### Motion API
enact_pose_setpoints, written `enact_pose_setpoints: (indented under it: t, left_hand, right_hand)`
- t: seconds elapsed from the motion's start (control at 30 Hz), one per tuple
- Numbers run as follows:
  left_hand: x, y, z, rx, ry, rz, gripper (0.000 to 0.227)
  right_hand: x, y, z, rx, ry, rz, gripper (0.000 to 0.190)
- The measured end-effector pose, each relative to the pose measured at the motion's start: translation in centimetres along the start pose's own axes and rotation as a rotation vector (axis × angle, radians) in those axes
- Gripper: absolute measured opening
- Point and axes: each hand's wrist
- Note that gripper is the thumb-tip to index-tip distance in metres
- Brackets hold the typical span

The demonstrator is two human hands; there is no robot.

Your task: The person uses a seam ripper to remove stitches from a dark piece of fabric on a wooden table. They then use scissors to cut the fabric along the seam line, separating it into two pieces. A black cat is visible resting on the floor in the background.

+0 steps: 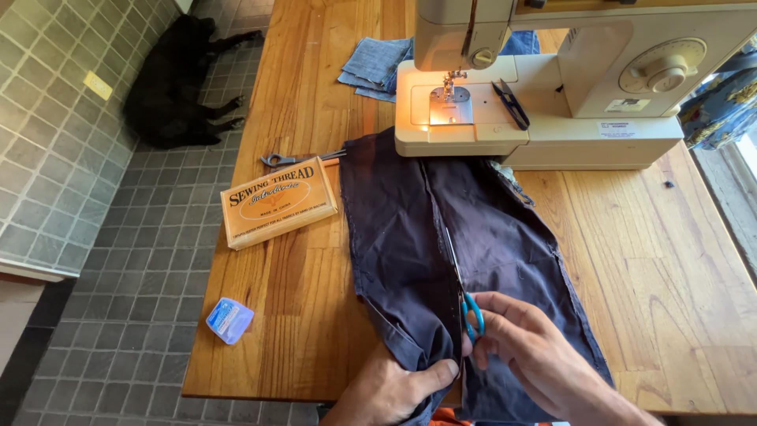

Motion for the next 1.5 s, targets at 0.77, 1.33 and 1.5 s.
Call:
enact_pose_setpoints:
  t: [0.77, 1.33, 1.5]
  left_hand:
    - [1.3, -0.2, -2.3, -0.103, 0.302, -0.096, 0.066]
    - [3.0, -0.5, -0.3, -0.151, 0.255, -0.156, 0.086]
    - [3.5, -0.9, -0.2, -0.043, 0.06, -0.055, 0.084]
  right_hand:
    - [-1.6, -0.1, 1.1, 0.045, -0.096, -0.01, 0.04]
    - [-2.1, -1.0, 1.7, 0.091, -0.033, -0.013, 0.035]
    - [-2.3, -1.0, 1.4, 0.05, -0.008, 0.011, 0.039]
Point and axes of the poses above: each hand's wrist, its own x-axis away from the middle knuckle, its own y-axis out of the back of the hand, z = x × y, and after that the axes turned 8 degrees about x, right-handed
